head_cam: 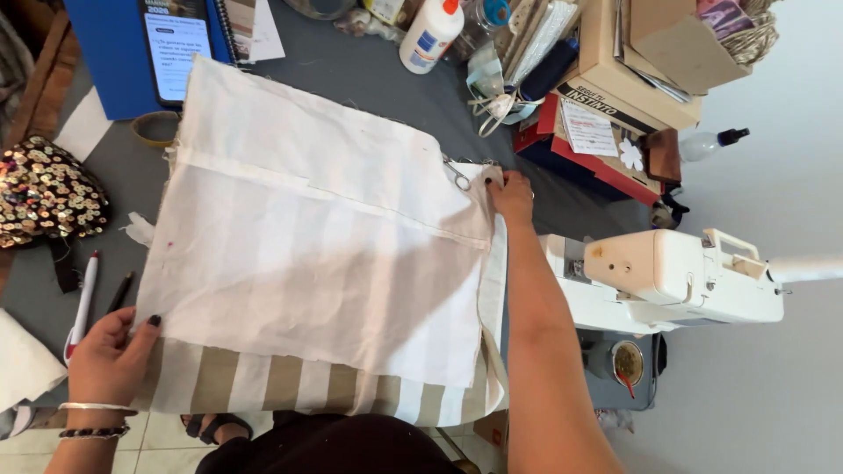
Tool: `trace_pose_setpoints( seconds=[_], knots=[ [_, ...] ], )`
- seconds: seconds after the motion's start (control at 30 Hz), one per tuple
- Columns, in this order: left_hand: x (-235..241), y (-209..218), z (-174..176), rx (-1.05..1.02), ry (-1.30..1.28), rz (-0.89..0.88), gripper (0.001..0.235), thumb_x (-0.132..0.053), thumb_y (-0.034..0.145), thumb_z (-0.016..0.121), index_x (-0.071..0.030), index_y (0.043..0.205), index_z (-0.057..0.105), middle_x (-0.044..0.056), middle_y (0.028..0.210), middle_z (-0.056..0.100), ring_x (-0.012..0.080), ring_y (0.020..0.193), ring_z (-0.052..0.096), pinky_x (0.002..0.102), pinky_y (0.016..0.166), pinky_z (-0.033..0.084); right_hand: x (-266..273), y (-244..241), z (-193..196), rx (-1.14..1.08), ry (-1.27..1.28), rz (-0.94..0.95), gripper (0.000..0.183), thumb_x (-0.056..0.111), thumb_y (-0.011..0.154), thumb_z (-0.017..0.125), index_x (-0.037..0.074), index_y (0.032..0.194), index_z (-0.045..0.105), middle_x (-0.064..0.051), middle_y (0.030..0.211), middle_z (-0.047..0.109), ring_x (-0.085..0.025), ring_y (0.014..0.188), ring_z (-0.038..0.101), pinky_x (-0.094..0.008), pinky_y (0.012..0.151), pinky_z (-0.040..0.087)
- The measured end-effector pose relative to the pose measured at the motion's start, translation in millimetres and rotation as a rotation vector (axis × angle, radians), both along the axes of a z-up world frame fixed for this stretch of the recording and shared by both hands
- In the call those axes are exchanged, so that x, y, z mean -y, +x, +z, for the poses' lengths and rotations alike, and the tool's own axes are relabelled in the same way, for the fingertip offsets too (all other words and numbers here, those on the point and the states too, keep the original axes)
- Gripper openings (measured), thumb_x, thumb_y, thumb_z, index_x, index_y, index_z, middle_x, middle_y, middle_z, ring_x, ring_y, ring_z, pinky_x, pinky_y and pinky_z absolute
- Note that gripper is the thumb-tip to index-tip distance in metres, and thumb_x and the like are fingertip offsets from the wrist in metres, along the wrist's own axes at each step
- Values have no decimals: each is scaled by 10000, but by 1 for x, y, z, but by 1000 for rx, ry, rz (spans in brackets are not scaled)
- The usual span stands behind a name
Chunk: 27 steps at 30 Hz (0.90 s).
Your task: A person is measuring a piece of white and striped fabric with a tape measure and pinning it on a work table, likely preparing it for sewing.
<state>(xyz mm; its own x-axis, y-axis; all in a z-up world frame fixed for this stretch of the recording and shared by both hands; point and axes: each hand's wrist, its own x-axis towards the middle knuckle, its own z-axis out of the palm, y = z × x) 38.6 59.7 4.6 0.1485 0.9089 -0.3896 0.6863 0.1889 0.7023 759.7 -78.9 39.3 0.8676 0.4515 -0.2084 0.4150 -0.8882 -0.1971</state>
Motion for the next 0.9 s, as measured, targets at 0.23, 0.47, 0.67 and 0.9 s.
trace_pose_setpoints(
  seconds=[0.23, 0.47, 0.67, 0.9],
  knots=[
    [2, 1, -1, 24, 4, 29, 361, -300, 1013, 748, -47, 1270, 749, 62, 1026, 752, 163, 919, 650, 331, 851, 501, 4, 71, -45, 68, 349, -63, 404, 487, 733, 808, 153, 941, 717, -53, 885, 759, -234, 815, 715, -384, 716, 513],
    [8, 36, 17, 7, 31, -11, 312, -309, 996, 731, -88, 1214, 762, 41, 1024, 748, 164, 916, 663, 329, 813, 490, 1, 95, -42, 127, 533, -167, 395, 416, 892, 798, 138, 970, 529, -39, 909, 630, -214, 826, 627, -406, 700, 465],
    [9, 33, 15, -15, 13, -32, 322, -292, 973, 752, -70, 1206, 756, 33, 960, 720, 148, 818, 618, 325, 741, 478, 33, 59, -42, 54, 449, -152, 636, 420, 860, 772, 162, 1373, 499, -87, 1179, 676, -269, 1020, 698, -393, 887, 535],
    [12, 33, 11, -1, 89, -53, 414, -270, 870, 793, -70, 1225, 724, 44, 1051, 742, 153, 890, 679, 320, 825, 509, 73, -74, 49, 52, 282, 153, 725, 42, 844, 726, 175, 1488, 419, -220, 1385, 583, -429, 1222, 579, -498, 974, 451]
  ],
)
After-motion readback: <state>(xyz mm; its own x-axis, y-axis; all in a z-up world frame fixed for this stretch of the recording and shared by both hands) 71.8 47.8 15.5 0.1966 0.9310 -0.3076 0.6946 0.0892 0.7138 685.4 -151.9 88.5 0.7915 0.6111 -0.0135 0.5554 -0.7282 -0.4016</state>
